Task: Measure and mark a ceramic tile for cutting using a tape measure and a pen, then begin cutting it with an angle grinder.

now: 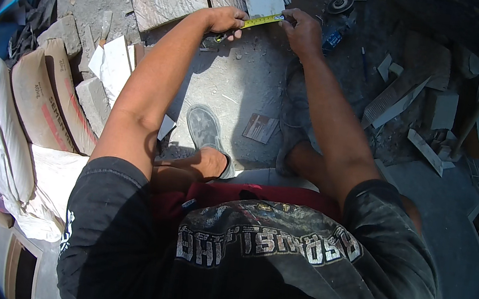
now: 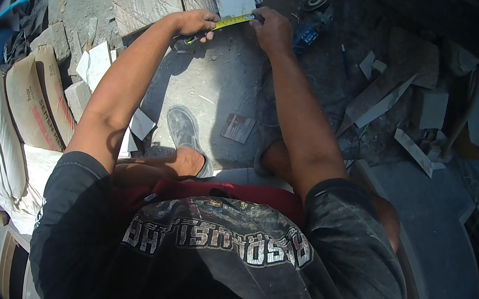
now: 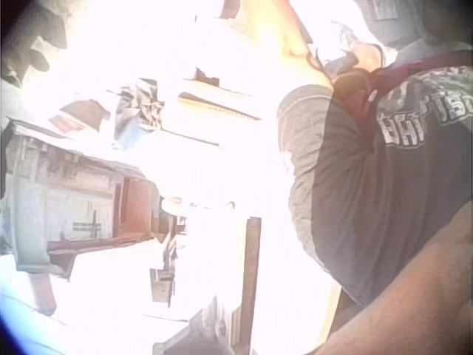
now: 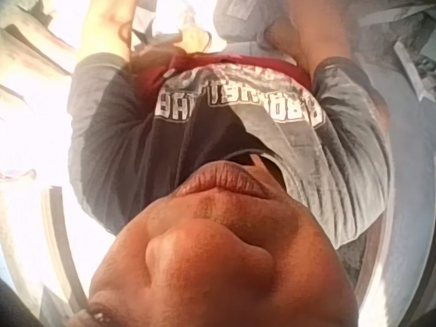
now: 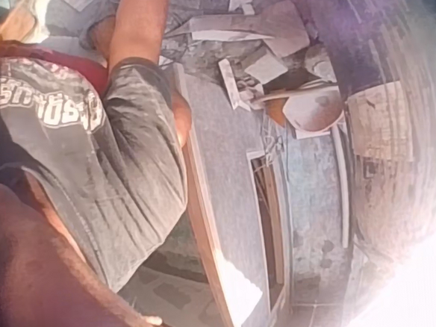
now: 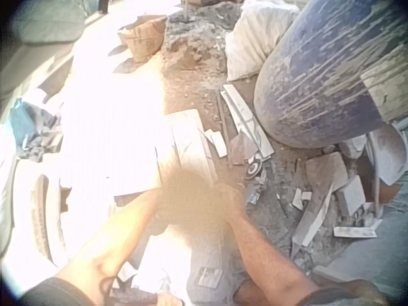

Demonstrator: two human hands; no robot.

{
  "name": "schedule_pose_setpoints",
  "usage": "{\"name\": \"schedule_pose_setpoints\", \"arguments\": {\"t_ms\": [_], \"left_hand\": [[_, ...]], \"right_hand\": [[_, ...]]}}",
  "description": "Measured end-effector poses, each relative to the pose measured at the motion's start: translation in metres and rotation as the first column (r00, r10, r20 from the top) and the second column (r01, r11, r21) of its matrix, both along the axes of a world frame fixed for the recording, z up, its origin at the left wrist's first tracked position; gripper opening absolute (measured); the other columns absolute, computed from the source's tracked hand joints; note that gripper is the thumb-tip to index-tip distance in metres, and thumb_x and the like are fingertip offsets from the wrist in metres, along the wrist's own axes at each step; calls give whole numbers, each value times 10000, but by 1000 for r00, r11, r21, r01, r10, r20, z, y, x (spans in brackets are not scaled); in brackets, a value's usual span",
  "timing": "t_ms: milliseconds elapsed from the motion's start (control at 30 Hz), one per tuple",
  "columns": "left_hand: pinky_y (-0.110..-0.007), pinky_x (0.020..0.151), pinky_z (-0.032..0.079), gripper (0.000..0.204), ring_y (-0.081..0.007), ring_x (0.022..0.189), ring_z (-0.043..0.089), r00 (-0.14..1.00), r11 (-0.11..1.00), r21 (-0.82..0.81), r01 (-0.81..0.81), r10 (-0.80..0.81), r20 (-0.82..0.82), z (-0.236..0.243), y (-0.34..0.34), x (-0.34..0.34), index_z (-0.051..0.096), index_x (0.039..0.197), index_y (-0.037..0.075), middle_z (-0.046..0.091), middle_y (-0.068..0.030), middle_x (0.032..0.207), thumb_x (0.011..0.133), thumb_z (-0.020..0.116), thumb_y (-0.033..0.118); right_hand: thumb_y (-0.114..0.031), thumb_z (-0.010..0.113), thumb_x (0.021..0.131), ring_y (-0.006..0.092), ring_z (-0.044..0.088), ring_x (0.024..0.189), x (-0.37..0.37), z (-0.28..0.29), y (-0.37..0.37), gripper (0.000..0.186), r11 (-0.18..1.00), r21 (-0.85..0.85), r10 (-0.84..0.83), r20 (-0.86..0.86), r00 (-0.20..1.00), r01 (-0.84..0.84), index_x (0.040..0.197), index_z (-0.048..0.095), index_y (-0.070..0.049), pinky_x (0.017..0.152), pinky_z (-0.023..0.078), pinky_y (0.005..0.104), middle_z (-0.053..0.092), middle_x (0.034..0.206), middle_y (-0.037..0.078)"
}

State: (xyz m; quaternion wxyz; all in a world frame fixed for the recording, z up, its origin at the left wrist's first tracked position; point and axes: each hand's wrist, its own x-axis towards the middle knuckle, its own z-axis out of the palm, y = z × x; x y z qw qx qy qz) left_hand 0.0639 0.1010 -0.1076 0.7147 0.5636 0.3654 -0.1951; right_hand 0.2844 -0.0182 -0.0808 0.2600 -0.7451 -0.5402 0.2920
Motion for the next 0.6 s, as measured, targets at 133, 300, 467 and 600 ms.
{"name": "schedule_pose_setpoints", "arguments": {"t_ms": [133,300,467,600], "left_hand": [[-287,625,512,312,-136,645,581,1000,999,-35,4,-4,14,-1,3,-2,517,1294,-28,601,-50,774,1039,417,122],[-285,625,510,333,-137,642,568,1000,1000,-8,29,-29,-1,1,6,0,502,1328,-24,583,-41,744,1045,412,127],[-283,629,511,358,-137,645,575,999,999,-16,32,-33,-13,3,6,1,489,1366,-15,594,-45,748,1046,408,125],[-277,635,512,377,-132,652,582,999,999,-19,31,-31,-23,3,7,1,473,1392,-12,603,-44,760,1045,412,121]], "right_hand": [[-147,763,775,315,681,872,2,-2,2,280,998,43,50,13,999,-51,1042,704,-84,779,532,398,702,961,133],[-165,761,780,315,677,881,2,-4,2,274,998,28,60,19,998,-60,1035,701,-85,778,529,400,700,959,123],[-197,768,784,307,662,869,3,-5,2,265,995,46,81,98,992,-86,1025,705,-108,770,519,410,677,930,100],[-211,768,788,302,653,865,4,-4,2,264,993,27,113,106,988,-116,1026,707,-116,771,513,413,659,920,91]]}}
